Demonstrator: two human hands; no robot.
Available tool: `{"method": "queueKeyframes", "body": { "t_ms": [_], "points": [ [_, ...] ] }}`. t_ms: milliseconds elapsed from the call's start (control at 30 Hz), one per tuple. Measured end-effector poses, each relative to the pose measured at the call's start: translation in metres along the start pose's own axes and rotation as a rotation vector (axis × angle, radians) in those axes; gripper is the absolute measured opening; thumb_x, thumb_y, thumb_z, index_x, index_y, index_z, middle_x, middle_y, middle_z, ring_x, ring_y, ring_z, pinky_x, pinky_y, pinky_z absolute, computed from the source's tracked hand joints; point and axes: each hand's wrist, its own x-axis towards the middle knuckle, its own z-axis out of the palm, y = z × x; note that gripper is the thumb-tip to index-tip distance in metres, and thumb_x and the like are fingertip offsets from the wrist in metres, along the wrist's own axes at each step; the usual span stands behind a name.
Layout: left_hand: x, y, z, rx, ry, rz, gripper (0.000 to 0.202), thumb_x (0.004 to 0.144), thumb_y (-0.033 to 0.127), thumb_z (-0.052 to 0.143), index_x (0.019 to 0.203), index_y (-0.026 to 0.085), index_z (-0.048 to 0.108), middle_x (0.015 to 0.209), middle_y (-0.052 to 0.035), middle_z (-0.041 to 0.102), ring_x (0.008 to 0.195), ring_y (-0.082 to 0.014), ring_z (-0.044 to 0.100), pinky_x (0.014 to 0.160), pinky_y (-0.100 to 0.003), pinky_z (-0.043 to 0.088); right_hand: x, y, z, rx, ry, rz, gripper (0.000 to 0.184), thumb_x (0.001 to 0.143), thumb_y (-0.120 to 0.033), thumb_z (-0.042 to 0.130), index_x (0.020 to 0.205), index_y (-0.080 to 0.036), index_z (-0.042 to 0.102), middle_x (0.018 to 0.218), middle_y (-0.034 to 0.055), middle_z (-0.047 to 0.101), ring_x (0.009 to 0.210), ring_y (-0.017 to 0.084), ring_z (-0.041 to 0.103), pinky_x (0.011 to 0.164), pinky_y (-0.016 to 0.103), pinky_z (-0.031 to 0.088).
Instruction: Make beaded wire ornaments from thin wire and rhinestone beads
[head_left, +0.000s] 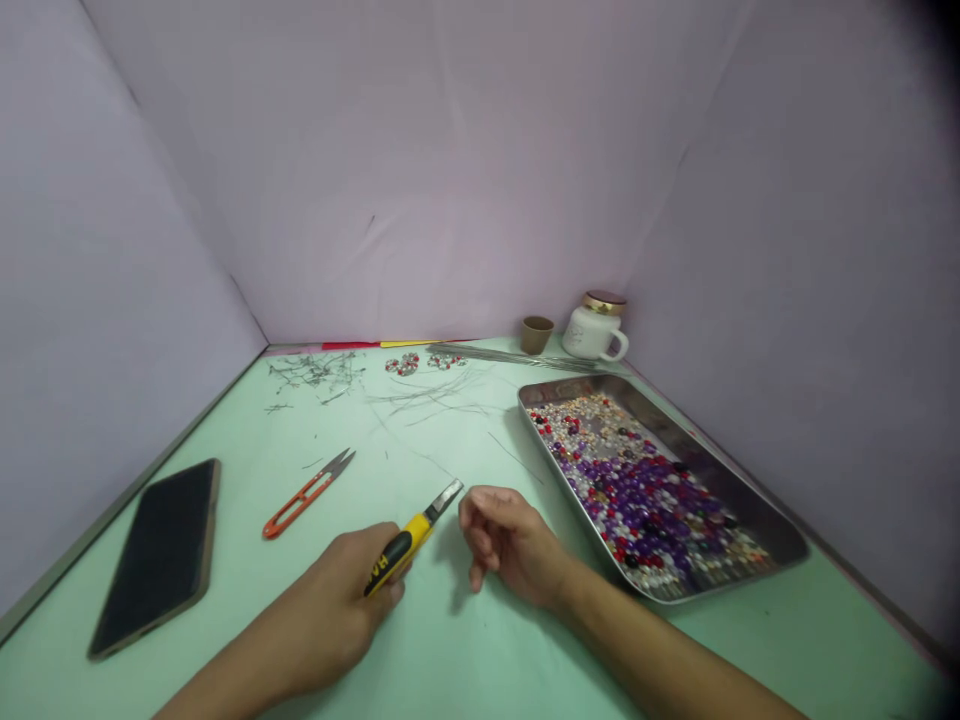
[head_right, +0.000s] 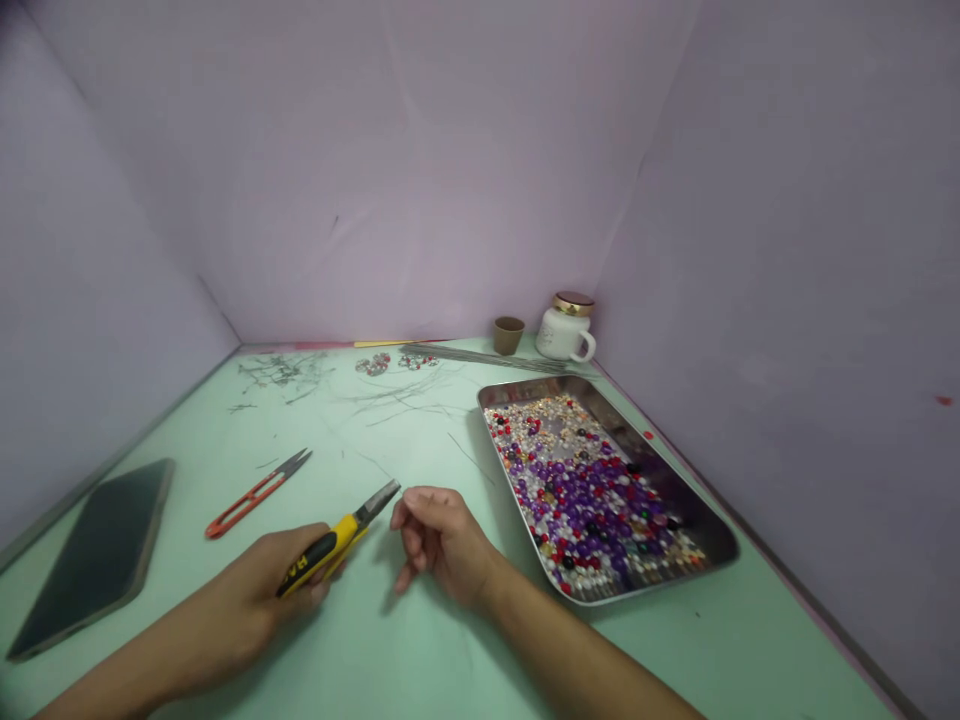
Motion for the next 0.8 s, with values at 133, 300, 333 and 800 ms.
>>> {"method": "queueKeyframes", "body": {
  "t_ms": [133,300,333,800],
  "points": [
    [-0.002,0.001,0.002,-0.034,-0.001,0.005,0.004,0.069,0.02,0.04,0.066,0.019,0.038,0.069,0.003,0.047,0.065,-0.0139,0.041,0.058,-0.024,0.032,-0.001,0.002,0.001,-0.045,0.052,-0.027,0.021,0.071,-0.031,0.057,0.06,-0.012,0.056,0.036,-0.0068,0.041,0.028,0.004,0.027,0.029,0.019,0.042],
    [-0.002,-0.001,-0.004,-0.135,0.008,0.018,0.007,0.068,0.019,0.041,0.064,0.019,0.034,0.062,0.0045,0.036,0.058,-0.0111,0.032,0.053,-0.022,0.028,-0.002,0.0,0.003,-0.116,0.136,-0.058,0.022,0.067,-0.031,0.06,0.054,-0.014,0.055,0.032,-0.0085,0.036,0.027,0.003,0.023,0.025,0.017,0.036],
    [-0.002,-0.001,-0.006,-0.15,0.013,0.011,0.007,0.068,0.02,0.041,0.064,0.019,0.034,0.062,0.0045,0.034,0.057,-0.0109,0.031,0.052,-0.022,0.028,-0.002,0.0,0.003,-0.133,0.147,-0.059,0.022,0.066,-0.032,0.06,0.054,-0.014,0.054,0.032,-0.0087,0.035,0.027,0.003,0.023,0.025,0.016,0.035],
    [0.003,-0.017,-0.004,-0.092,0.069,-0.061,0.005,0.067,0.023,0.042,0.065,0.018,0.042,0.061,0.0039,0.039,0.056,-0.012,0.035,0.053,-0.023,0.03,-0.003,0.002,0.006,-0.839,0.305,-0.19,0.022,0.07,-0.028,0.052,0.053,-0.014,0.056,0.039,-0.0066,0.032,0.036,0.005,0.027,0.035,0.019,0.019]
  ]
}}
